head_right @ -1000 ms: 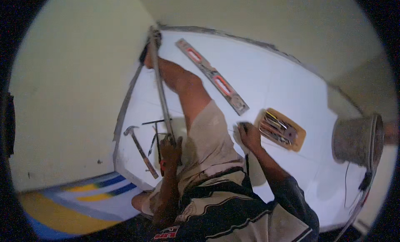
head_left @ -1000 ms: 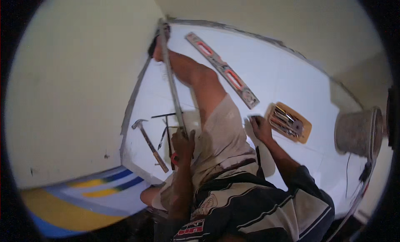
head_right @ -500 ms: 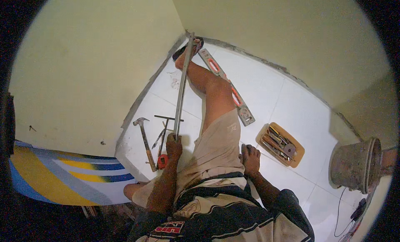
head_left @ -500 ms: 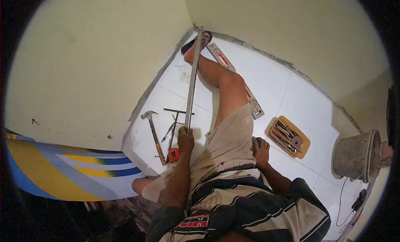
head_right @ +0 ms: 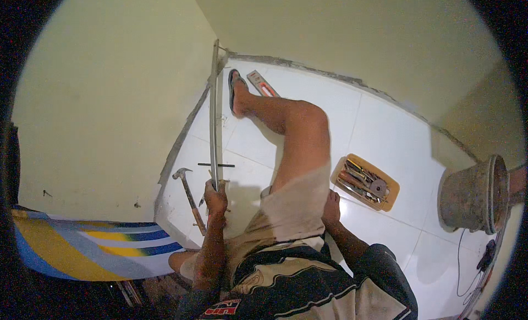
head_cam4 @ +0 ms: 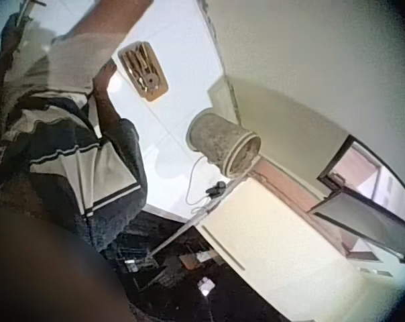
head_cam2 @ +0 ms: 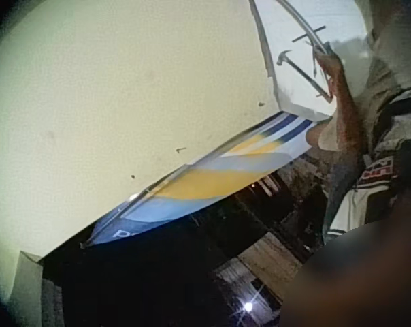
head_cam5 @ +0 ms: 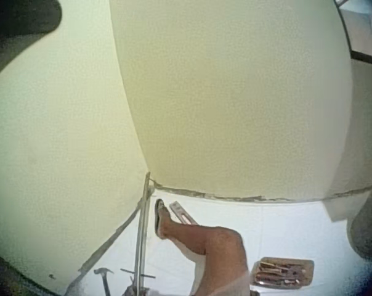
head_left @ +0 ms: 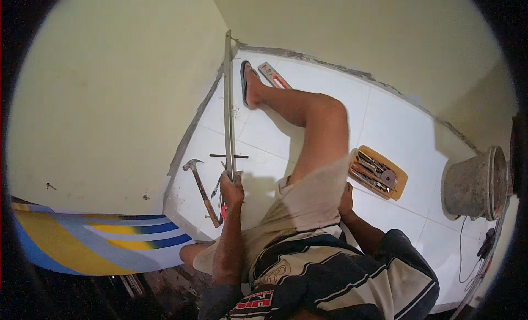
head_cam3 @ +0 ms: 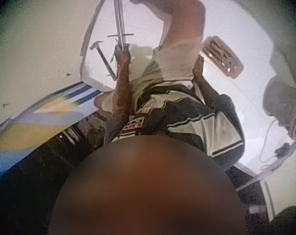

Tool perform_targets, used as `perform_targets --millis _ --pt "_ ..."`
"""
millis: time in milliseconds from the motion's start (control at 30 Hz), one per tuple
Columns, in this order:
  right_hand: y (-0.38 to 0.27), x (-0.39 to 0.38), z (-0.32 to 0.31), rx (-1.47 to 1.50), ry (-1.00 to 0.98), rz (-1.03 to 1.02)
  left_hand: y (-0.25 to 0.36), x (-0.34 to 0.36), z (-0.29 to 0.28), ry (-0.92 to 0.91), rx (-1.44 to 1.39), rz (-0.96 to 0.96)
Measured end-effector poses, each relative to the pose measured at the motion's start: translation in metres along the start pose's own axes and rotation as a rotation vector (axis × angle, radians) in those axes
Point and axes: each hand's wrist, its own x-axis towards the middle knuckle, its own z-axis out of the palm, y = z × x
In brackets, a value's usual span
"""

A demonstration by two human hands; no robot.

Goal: Using a hammer to drive metal rods or anchors into pre-drilled holes in a wall.

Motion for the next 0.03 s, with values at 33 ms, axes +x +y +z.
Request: perform_targets --millis 33 --pt "0.0023 0.0057 0.0055 0.015 0.065 -0.055 0.0016 0.0005 -0.0013 0.001 -0.016 -0.032"
